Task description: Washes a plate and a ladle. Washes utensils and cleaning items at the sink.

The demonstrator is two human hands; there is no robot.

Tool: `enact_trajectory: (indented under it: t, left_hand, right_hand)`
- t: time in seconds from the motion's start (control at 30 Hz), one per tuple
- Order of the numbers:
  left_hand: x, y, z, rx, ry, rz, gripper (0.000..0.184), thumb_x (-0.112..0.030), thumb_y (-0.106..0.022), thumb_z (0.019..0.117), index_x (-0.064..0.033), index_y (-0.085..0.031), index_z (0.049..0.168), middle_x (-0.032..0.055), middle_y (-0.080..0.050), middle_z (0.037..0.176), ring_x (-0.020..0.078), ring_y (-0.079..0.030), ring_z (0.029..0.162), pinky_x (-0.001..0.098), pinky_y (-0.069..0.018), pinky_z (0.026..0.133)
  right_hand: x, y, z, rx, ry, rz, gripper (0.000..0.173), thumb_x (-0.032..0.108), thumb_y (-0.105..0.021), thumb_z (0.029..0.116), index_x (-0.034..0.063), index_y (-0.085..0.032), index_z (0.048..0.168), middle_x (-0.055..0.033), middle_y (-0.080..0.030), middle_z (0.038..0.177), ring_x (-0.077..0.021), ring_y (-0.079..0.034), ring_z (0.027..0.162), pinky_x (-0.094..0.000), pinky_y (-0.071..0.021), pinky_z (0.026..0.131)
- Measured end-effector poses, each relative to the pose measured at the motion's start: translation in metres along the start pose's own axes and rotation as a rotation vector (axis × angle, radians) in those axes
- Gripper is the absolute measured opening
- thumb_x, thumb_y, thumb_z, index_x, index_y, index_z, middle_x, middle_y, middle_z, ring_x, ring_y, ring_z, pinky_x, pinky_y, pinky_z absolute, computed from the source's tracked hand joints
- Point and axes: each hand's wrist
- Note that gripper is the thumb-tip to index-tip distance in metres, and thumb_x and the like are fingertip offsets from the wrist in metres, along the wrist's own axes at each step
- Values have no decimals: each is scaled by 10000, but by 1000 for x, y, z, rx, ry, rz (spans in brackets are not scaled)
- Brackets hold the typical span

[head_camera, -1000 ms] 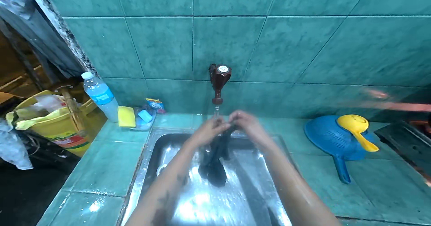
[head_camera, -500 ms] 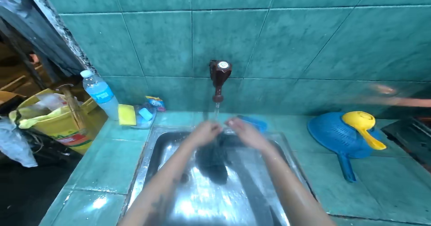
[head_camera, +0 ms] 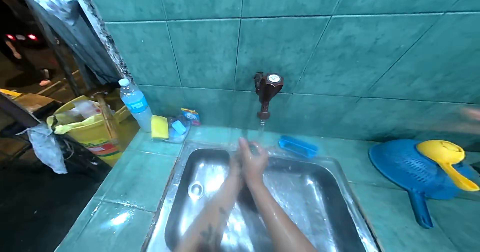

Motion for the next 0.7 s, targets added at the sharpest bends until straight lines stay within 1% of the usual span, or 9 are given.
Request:
enact_trajectory:
  t: [0.1, 0.17, 0.23, 0.27, 0.37, 0.47, 0.53, 0.63, 0.7]
  left_hand:
    - [-6, -9, 23, 48, -122, 294, 512, -452, -347, 1114, -48, -620, 1269, 153, -657, 1131, 254, -628, 982, 471, -527, 846]
    - [-18, -15, 27, 137, -156, 527, 537, -424, -381, 1114, 13, -586, 1348, 242, -619, 1296, 345, -604, 1171, 553, -479, 1002]
    - [-30, -17, 34, 266, -206, 760, 443, -348, -462, 1104, 20, -609, 1302, 238, -636, 1258, 343, -614, 1164, 546, -475, 1018]
    - [-38, -17, 35, 325, -238, 851, 382, -283, -495, 1097, 1, -612, 1325, 224, -640, 1276, 335, -620, 1180, 539, -476, 1035]
    - [-62, -17, 35, 322, -360, 1004, 329, -218, -535, 1078, -29, -635, 1328, 205, -674, 1245, 330, -655, 1143, 543, -500, 1008]
    - [-81, -4, 28, 276, -569, 966, 276, -206, -550, 1069, -15, -682, 1217, 171, -703, 1141, 281, -675, 1058, 515, -524, 969]
    - [-96, 11, 20, 235, -673, 963, 277, -214, -548, 1071, -33, -697, 1219, 132, -712, 1188, 228, -676, 1114, 470, -516, 1018]
    - [-111, 38, 15, 168, -773, 929, 262, -209, -561, 1065, -44, -709, 1204, 102, -714, 1187, 174, -672, 1117, 414, -518, 1025]
    - [-115, 56, 14, 143, -791, 933, 239, -206, -586, 1053, -53, -727, 1171, 88, -725, 1159, 156, -678, 1093, 397, -523, 1011]
  right_hand:
    - [-27, 22, 20, 36, -52, -302, 291, 221, -631, 989, -34, -746, 905, -180, -729, 848, -267, -709, 803, -495, -566, 788]
    - [-47, 44, 34, 188, -314, -400, 302, 225, -584, 1050, -32, -716, 1140, -272, -706, 1060, -405, -681, 1009, -624, -504, 924]
    - [-66, 62, 43, 339, -403, -397, 289, 143, -517, 1064, -14, -626, 1281, -276, -673, 1187, -402, -654, 1119, -622, -495, 981]
    - [-69, 68, 44, 364, -406, -299, 307, 121, -450, 1084, -9, -590, 1325, -241, -663, 1215, -332, -647, 1119, -547, -505, 984]
    - [-50, 68, 48, 349, -366, 62, 459, 267, -246, 1139, 34, -600, 1316, -73, -672, 1140, -99, -635, 963, -311, -540, 850]
    - [-26, 68, 49, 472, -248, 35, 472, 322, -253, 1138, 34, -574, 1329, -45, -661, 1177, -37, -625, 1055, -279, -526, 955]
    - [-20, 76, 51, 604, -140, -116, 450, 267, -323, 1134, -38, -609, 1300, -112, -683, 1183, -65, -633, 1090, -313, -508, 1017]
    - [-33, 90, 65, 807, 23, -310, 328, 241, -490, 1089, -15, -693, 1064, -105, -694, 987, -131, -648, 927, -395, -532, 892]
    - [-19, 98, 73, 835, 51, -374, 306, 219, -519, 1081, -26, -701, 1094, -140, -688, 1081, -189, -651, 1005, -436, -522, 940]
Point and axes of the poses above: each hand's wrist, its own z-axis towards the middle knuckle, its own y-axis out of the back of the hand, x = y × z
